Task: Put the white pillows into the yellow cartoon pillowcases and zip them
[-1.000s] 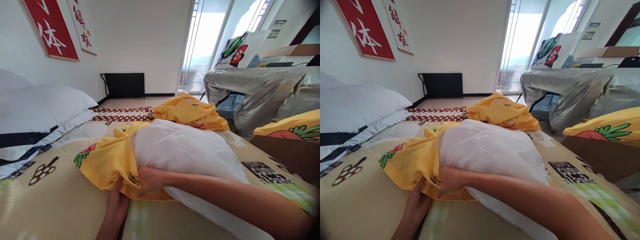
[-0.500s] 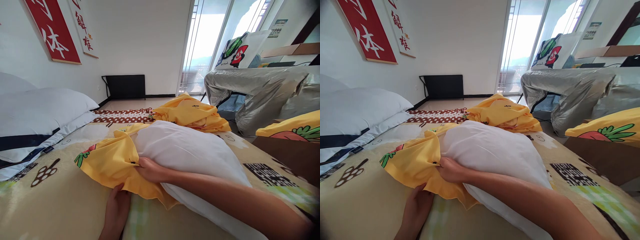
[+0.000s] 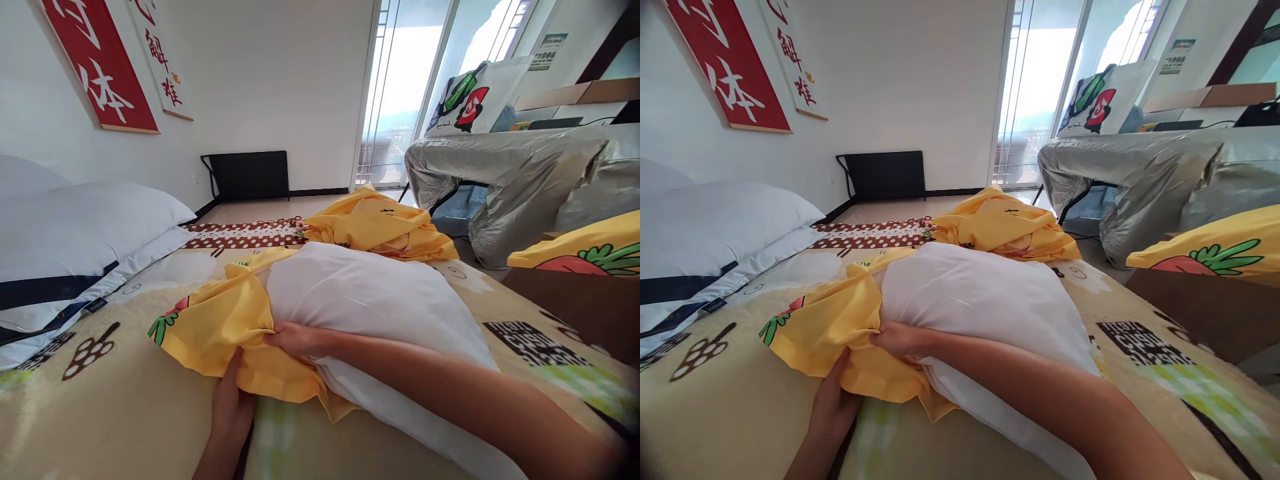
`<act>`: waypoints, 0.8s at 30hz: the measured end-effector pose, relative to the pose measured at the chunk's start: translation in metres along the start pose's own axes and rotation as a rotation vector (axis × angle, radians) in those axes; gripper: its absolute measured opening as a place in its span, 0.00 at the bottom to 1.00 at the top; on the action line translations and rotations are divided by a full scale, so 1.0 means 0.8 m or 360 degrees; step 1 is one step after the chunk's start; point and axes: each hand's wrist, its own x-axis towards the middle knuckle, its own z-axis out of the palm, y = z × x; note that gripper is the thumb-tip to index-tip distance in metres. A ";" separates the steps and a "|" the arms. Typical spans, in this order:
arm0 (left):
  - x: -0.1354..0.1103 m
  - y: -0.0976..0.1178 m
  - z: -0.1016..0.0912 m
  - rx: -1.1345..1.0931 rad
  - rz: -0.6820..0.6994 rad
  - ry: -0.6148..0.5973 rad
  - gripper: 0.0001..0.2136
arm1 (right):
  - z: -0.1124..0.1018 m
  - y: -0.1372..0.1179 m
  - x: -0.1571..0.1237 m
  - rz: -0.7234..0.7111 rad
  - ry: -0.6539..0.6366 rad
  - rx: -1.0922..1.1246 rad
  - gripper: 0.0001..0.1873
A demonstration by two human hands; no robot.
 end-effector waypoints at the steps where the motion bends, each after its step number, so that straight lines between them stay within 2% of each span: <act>1: 0.004 0.001 -0.001 0.0001 0.0001 0.0070 0.14 | 0.001 -0.001 -0.001 0.0056 -0.0010 0.0012 0.09; 4: 0.013 0.005 -0.007 -0.0055 0.0052 0.0220 0.18 | 0.005 -0.006 -0.005 0.0147 0.0015 0.0029 0.06; 7: 0.009 0.013 -0.011 -0.0159 0.0027 0.0183 0.21 | 0.003 -0.023 -0.021 0.0067 0.0087 0.0087 0.02; 10: -0.009 0.032 -0.011 -0.0198 0.0009 0.0081 0.21 | -0.008 -0.048 -0.056 -0.0053 0.0035 0.0149 0.09; 14: -0.037 0.059 -0.017 -0.0174 0.0117 0.0061 0.20 | -0.031 -0.066 -0.119 0.0064 0.0009 -0.0300 0.16; 18: -0.045 0.064 -0.039 -0.0189 0.0003 0.0113 0.20 | -0.037 -0.054 -0.172 0.0202 -0.0132 -0.0766 0.17; 19: -0.045 0.062 -0.046 -0.0187 -0.0031 0.0152 0.20 | -0.035 -0.050 -0.182 0.0197 -0.0113 -0.0904 0.16; 21: -0.044 0.055 -0.059 -0.0183 -0.0060 0.0227 0.21 | -0.031 -0.046 -0.197 0.0137 0.0057 -0.1176 0.14; 24: -0.046 0.041 -0.076 -0.0157 -0.0164 0.0150 0.22 | -0.026 -0.053 -0.205 0.0065 0.0386 -0.1411 0.15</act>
